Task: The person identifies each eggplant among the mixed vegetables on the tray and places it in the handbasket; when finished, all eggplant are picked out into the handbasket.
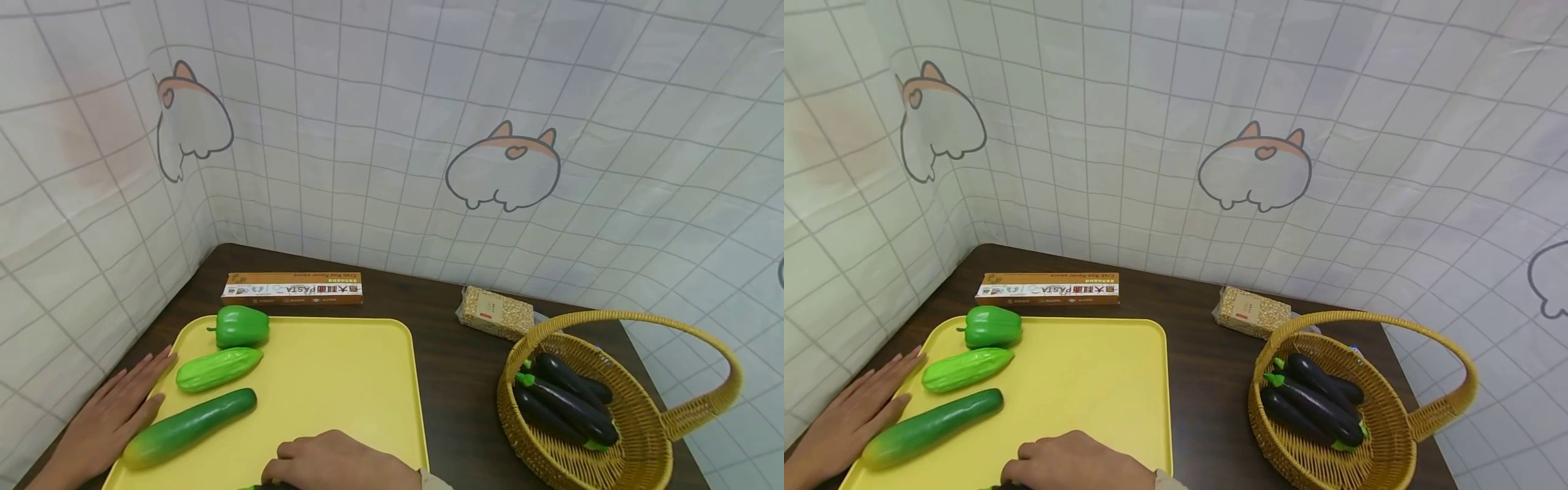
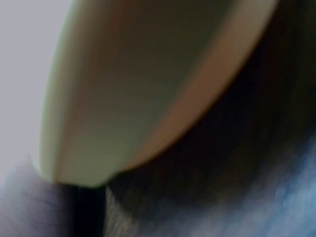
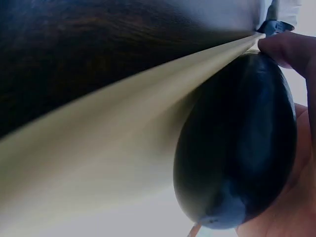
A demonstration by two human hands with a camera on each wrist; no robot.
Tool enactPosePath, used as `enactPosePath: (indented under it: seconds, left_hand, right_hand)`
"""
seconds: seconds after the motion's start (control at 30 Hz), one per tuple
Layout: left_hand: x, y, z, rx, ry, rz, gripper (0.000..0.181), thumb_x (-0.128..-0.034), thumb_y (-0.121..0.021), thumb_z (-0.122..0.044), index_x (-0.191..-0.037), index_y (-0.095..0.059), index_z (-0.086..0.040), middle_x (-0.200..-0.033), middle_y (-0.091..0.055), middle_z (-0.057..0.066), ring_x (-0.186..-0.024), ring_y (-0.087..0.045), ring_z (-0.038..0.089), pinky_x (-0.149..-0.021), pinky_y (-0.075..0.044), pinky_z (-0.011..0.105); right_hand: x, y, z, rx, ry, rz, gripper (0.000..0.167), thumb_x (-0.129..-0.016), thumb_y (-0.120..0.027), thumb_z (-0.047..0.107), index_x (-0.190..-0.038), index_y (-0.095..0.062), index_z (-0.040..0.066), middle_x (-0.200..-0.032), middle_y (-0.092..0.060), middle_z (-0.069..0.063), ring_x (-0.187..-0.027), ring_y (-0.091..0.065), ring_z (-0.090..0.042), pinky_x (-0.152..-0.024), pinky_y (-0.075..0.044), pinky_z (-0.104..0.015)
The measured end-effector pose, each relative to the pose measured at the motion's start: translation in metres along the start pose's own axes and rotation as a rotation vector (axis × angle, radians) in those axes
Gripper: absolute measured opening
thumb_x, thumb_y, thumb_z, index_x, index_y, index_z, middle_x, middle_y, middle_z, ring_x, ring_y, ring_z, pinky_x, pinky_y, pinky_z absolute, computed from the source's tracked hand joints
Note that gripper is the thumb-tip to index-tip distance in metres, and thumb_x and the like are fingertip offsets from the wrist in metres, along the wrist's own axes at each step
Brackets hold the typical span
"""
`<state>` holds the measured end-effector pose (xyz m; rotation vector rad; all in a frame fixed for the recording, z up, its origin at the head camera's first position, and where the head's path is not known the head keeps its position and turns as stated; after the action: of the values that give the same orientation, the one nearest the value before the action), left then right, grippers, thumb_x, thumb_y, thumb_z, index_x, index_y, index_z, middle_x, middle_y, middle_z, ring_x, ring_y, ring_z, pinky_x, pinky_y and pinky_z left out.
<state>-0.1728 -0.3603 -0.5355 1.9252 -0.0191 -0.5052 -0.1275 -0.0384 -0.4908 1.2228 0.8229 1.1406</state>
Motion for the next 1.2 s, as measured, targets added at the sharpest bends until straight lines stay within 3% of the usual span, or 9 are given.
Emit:
enactPosePath:
  seconds: [0.43, 0.6, 0.8, 1.03, 1.2]
  left_hand:
    - [0.002, 0.000, -0.002, -0.002, 0.007, 0.003, 0.067, -0.1111, -0.059, -0.026, -0.171, -0.027, -0.022, -0.173, -0.026, -0.001, -0.156, -0.005, 0.002, -0.120, 0.008, 0.019]
    - [0.002, -0.001, -0.001, 0.001, 0.010, 0.005, 0.068, -0.1112, -0.059, -0.026, -0.171, -0.027, -0.022, -0.173, -0.025, -0.002, -0.156, -0.004, 0.003, -0.121, 0.008, 0.019]
    - [0.001, -0.002, -0.001, 0.006, 0.018, 0.019, 0.068, -0.1118, -0.058, -0.026, -0.171, -0.025, -0.022, -0.174, -0.023, -0.002, -0.157, -0.003, 0.003, -0.121, 0.009, 0.021]
    - [0.001, 0.000, -0.002, -0.007, 0.008, 0.007, 0.067, -0.1114, -0.058, -0.026, -0.171, -0.027, -0.022, -0.174, -0.024, -0.002, -0.157, -0.005, 0.004, -0.121, 0.008, 0.020]
    - [0.000, -0.003, 0.001, 0.024, 0.028, 0.035, 0.067, -0.1127, -0.056, -0.026, -0.171, -0.024, -0.022, -0.174, -0.022, 0.000, -0.158, -0.003, 0.007, -0.121, 0.011, 0.023]
  right_hand:
    - [0.005, 0.009, -0.004, -0.023, -0.043, -0.030, 0.038, -0.102, -0.070, 0.048, -0.137, -0.063, 0.034, -0.111, -0.054, 0.025, -0.082, -0.048, 0.014, -0.067, -0.041, -0.009]
    - [0.006, 0.011, -0.007, -0.041, -0.066, -0.030, 0.037, -0.099, -0.072, 0.050, -0.132, -0.066, 0.035, -0.104, -0.055, 0.025, -0.078, -0.047, 0.014, -0.065, -0.039, -0.009]
    - [0.011, 0.018, -0.014, -0.110, -0.108, -0.019, 0.024, -0.107, -0.062, 0.047, -0.127, -0.066, 0.033, -0.094, -0.056, 0.029, -0.077, -0.047, 0.015, -0.067, -0.040, -0.009]
    - [0.021, 0.030, -0.023, -0.137, -0.094, -0.052, 0.034, -0.110, -0.056, 0.046, -0.136, -0.064, 0.027, -0.104, -0.061, 0.023, -0.078, -0.048, 0.014, -0.063, -0.038, -0.009]
    - [0.028, 0.036, -0.025, -0.132, -0.078, -0.103, 0.035, -0.110, -0.053, 0.048, -0.135, -0.064, 0.026, -0.104, -0.062, 0.021, -0.078, -0.047, 0.015, -0.061, -0.039, -0.008]
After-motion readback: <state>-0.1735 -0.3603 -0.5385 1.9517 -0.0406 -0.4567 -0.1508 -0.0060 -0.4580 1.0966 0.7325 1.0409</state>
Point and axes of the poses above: each hand's wrist, its own x-axis away from the middle knuckle, its own y-axis out of the back of the hand, z = x × y, the point moved 7 cm from there along -x, towards the middle knuckle
